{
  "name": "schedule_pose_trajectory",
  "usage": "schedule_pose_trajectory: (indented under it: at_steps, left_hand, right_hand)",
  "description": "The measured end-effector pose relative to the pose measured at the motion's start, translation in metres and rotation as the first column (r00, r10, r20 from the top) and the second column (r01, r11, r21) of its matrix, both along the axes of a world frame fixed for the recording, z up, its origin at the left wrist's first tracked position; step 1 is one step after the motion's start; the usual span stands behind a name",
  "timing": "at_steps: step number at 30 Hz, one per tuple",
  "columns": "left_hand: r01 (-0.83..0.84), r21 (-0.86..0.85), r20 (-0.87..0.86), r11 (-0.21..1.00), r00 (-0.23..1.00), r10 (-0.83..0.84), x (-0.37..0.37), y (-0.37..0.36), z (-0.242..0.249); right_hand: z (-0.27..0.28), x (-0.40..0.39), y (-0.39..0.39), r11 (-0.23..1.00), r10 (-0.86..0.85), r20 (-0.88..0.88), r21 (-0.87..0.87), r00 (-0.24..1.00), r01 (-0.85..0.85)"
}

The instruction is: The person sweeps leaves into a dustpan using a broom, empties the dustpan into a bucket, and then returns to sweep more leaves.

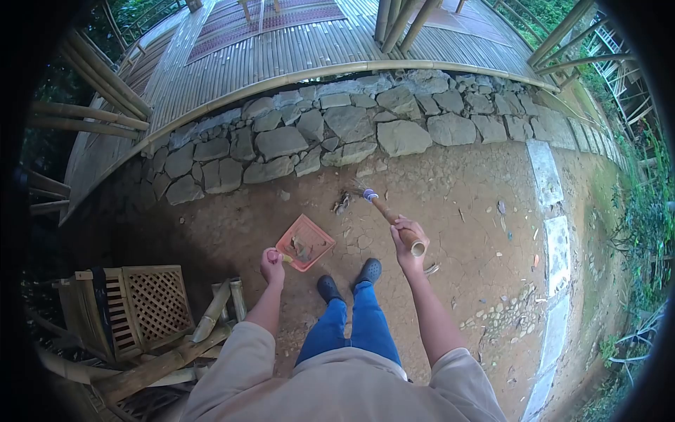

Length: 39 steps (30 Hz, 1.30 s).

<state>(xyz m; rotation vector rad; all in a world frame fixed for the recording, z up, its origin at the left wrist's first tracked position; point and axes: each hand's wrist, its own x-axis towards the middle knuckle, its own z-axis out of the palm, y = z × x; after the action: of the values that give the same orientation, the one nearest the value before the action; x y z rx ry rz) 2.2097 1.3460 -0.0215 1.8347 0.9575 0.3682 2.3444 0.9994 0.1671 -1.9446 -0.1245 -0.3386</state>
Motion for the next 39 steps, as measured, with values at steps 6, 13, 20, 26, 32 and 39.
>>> schedule_pose_trajectory:
  at_steps: [6,13,20,26,32,39]
  left_hand:
    - [-0.029,-0.062,-0.035,0.998,0.999,0.026,0.003,-0.007,-0.028]
    - [-0.071,-0.104,-0.031,0.992,0.997,0.068,0.004,-0.012,-0.025]
    - [-0.042,-0.053,-0.062,0.998,0.997,0.039,-0.001,-0.012,-0.019]
    - [-0.028,-0.077,-0.041,0.997,0.999,0.025,-0.005,-0.016,-0.024]
    - [-0.029,-0.048,-0.06,0.998,0.998,0.026,-0.011,-0.011,-0.03]
    - [-0.051,-0.025,-0.07,0.998,0.996,0.049,-0.02,-0.003,-0.023]
  right_hand:
    - [-0.025,0.002,0.008,0.99,0.128,-0.044,-0.062,0.991,-0.13]
    - [0.021,-0.029,-0.014,0.975,0.145,-0.218,0.198,0.965,-0.102]
    - [0.048,-0.046,-0.018,0.989,0.137,-0.154,0.082,0.979,-0.125]
    - [0.044,-0.041,-0.021,0.995,0.092,-0.127,0.06,0.988,-0.085]
    - [0.029,-0.046,-0.019,0.996,0.07,-0.117,0.059,0.991,-0.063]
    - [0.015,-0.048,-0.013,0.998,0.017,-0.116,0.058,0.993,-0.011]
